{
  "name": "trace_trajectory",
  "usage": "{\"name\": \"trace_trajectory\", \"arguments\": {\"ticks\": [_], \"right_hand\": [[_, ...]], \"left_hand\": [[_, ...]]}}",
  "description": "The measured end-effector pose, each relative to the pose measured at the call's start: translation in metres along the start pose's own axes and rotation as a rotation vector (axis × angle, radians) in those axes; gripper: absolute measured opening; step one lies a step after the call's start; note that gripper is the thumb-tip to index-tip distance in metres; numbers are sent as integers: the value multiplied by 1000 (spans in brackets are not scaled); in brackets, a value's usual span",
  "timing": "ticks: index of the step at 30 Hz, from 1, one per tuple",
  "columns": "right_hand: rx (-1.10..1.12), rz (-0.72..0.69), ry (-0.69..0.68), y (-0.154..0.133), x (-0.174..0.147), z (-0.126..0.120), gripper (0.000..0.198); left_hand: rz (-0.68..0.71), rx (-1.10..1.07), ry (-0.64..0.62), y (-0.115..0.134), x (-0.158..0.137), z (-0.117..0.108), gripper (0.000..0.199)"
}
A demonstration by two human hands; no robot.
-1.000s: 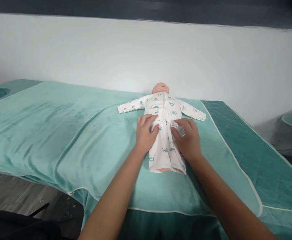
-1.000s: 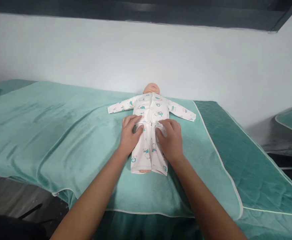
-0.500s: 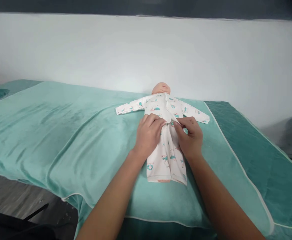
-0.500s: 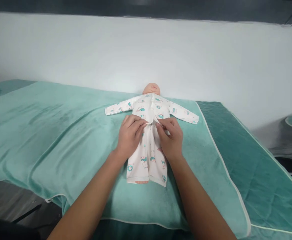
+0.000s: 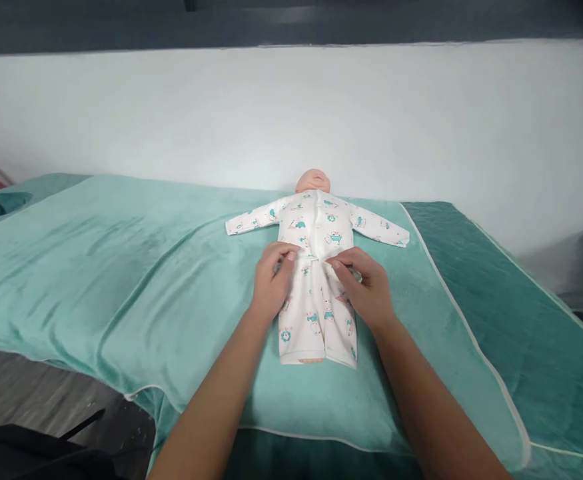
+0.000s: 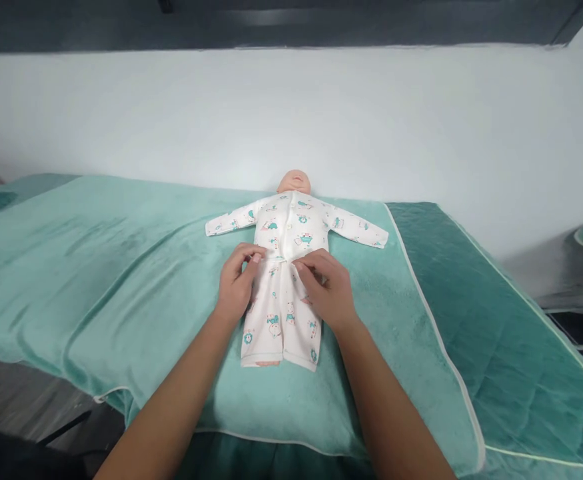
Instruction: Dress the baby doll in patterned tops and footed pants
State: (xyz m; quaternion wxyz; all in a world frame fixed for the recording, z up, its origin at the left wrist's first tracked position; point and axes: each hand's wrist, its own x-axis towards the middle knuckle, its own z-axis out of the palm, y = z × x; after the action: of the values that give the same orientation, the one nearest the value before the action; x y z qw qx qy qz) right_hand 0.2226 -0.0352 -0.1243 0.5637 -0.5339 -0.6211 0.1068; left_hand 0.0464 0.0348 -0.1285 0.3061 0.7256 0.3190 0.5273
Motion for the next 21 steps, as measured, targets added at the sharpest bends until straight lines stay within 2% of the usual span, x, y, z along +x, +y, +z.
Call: {"name": "trace_trajectory", "arguments": {"ticks": [2, 4, 7, 9, 13, 16, 19, 21], "right_hand": [[93, 120, 76, 3, -5, -2, 18], [151, 255, 137, 6, -12, -3, 18], [187, 415, 152, 7, -25, -6, 18], [206, 456, 154, 5, -34, -9, 19], [215, 441, 161, -7, -61, -14, 19], [240, 349, 91, -22, -91, -16, 15], [196, 211, -18, -37, -121, -16, 8], [123, 174, -27, -44, -135, -14, 20]], "left_hand": [[-127, -57, 65, -2, -2, -3, 20], [-216, -75, 63, -4, -5, -6, 20], [-296, -67, 40, -3, -15, -9, 21], [-350, -68, 34, 1, -26, -12, 20], [-399, -109, -12, 13, -57, -21, 23], [-372, -167, -82, 24, -81, -27, 25], [-261, -166, -137, 34, -101, -30, 24], [-141, -118, -185, 38, -111, -28, 25]]}}
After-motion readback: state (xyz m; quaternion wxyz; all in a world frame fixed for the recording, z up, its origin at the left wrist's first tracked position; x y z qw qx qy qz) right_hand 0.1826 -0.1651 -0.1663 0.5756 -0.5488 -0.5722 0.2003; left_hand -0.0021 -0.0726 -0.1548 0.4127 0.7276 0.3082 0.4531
